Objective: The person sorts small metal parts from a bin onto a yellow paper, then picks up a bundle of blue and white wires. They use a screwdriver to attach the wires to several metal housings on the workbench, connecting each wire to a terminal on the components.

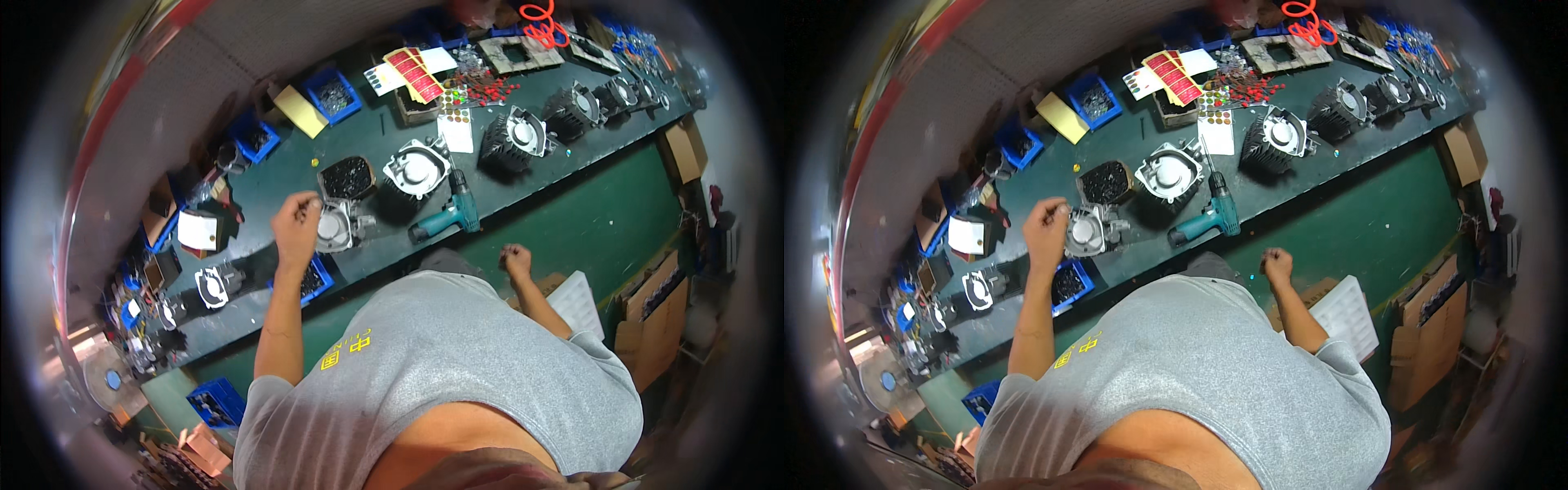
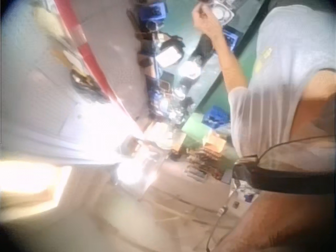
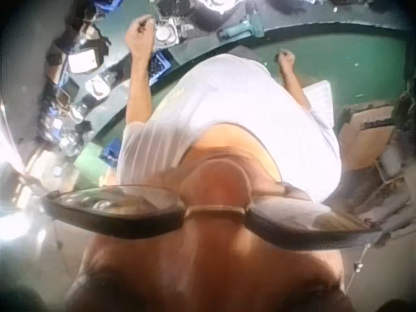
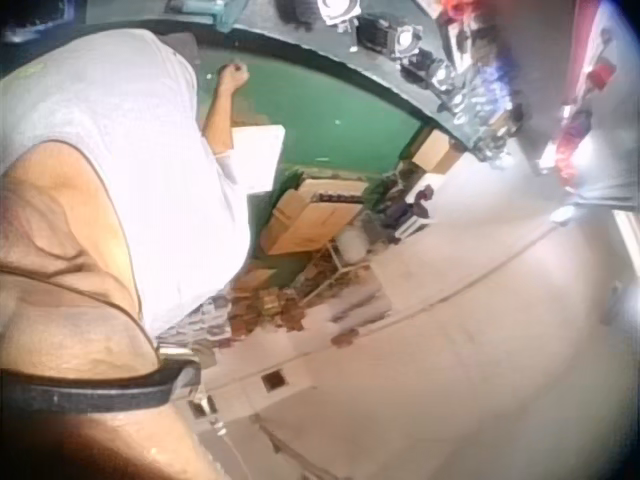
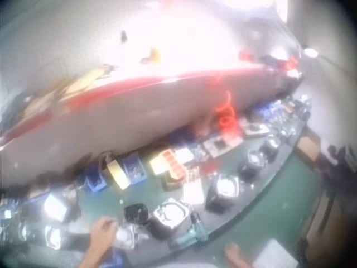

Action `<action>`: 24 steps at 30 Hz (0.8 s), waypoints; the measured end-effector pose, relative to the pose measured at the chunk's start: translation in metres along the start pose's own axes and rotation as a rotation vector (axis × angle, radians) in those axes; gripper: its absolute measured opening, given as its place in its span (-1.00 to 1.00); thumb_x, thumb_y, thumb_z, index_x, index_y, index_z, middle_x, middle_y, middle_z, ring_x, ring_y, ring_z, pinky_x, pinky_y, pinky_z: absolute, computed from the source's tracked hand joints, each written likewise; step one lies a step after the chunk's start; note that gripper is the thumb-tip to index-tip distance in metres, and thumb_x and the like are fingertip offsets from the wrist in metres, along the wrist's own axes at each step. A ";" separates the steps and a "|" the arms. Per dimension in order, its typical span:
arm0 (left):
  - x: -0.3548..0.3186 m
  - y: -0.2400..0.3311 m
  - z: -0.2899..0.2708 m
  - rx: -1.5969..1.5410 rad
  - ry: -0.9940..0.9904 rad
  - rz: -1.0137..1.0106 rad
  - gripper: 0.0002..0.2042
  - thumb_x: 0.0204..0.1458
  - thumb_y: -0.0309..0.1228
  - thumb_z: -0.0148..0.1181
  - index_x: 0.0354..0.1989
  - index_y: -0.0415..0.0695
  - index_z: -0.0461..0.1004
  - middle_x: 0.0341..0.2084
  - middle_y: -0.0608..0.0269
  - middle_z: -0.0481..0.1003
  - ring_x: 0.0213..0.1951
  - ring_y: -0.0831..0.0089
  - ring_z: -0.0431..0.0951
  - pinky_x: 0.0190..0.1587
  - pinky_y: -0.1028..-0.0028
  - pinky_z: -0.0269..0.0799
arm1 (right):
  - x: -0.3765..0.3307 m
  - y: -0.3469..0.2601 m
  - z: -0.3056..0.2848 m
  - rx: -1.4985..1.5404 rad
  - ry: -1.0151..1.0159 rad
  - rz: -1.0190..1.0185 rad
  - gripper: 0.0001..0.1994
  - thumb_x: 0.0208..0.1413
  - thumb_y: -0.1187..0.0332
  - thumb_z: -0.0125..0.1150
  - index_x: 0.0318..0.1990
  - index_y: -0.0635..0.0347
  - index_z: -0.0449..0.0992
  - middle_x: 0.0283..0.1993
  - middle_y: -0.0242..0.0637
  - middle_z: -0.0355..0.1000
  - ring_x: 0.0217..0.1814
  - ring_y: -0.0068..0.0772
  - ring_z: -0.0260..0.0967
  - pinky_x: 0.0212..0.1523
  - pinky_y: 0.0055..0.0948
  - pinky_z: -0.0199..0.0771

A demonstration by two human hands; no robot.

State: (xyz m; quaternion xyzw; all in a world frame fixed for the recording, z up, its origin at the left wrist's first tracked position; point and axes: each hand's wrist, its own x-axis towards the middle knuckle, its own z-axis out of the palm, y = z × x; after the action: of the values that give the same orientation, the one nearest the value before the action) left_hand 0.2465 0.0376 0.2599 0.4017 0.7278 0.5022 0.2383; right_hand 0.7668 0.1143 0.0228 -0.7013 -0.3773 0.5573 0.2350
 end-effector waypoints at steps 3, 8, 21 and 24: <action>-0.075 -0.031 -0.013 0.025 0.008 -0.082 -0.87 0.17 -0.54 0.28 -0.15 -0.29 0.59 -0.44 0.43 0.52 -0.41 0.73 0.39 -0.33 0.63 0.36 | -0.015 0.067 -0.031 -0.467 -0.213 0.031 -0.91 0.18 0.54 0.13 -0.23 0.30 0.55 -0.43 -0.30 0.46 -0.47 -0.40 0.43 -0.52 -0.35 0.45; -0.202 -0.098 -0.021 -0.080 0.030 -0.319 -0.89 0.16 -0.57 0.27 -0.17 -0.29 0.58 -0.44 0.41 0.53 -0.40 0.74 0.42 -0.32 0.64 0.38 | -0.033 0.045 -0.030 -0.593 -0.318 0.160 -0.91 0.09 0.51 0.19 -0.32 0.28 0.61 -0.44 -0.29 0.54 -0.51 -0.43 0.45 -0.53 -0.35 0.49; -0.321 -0.215 -0.003 0.144 -0.139 -0.470 -0.87 0.02 -0.45 0.26 -0.32 -0.26 0.61 -0.42 0.02 0.64 -0.33 0.25 0.69 -0.22 0.34 0.56 | -0.051 -0.030 0.015 -0.505 -0.459 -0.072 -0.62 0.07 0.40 0.26 0.07 0.32 0.53 -0.15 -0.26 0.54 -0.19 -0.41 0.51 -0.24 -0.34 0.59; -0.327 -0.239 0.005 0.109 -0.086 -0.489 -0.87 0.00 -0.42 0.28 -0.36 -0.23 0.61 -0.41 -0.02 0.62 -0.31 0.17 0.68 -0.21 0.28 0.55 | -0.052 -0.021 0.004 -0.556 -0.444 -0.051 -0.64 0.06 0.41 0.26 0.04 0.33 0.54 -0.19 -0.26 0.55 -0.23 -0.39 0.52 -0.30 -0.34 0.60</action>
State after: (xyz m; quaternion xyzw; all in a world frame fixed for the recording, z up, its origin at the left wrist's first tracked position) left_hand 0.3524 -0.2701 0.0191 0.2470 0.8185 0.3720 0.3614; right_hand 0.7525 0.0859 0.0691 -0.5907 -0.5737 0.5661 -0.0386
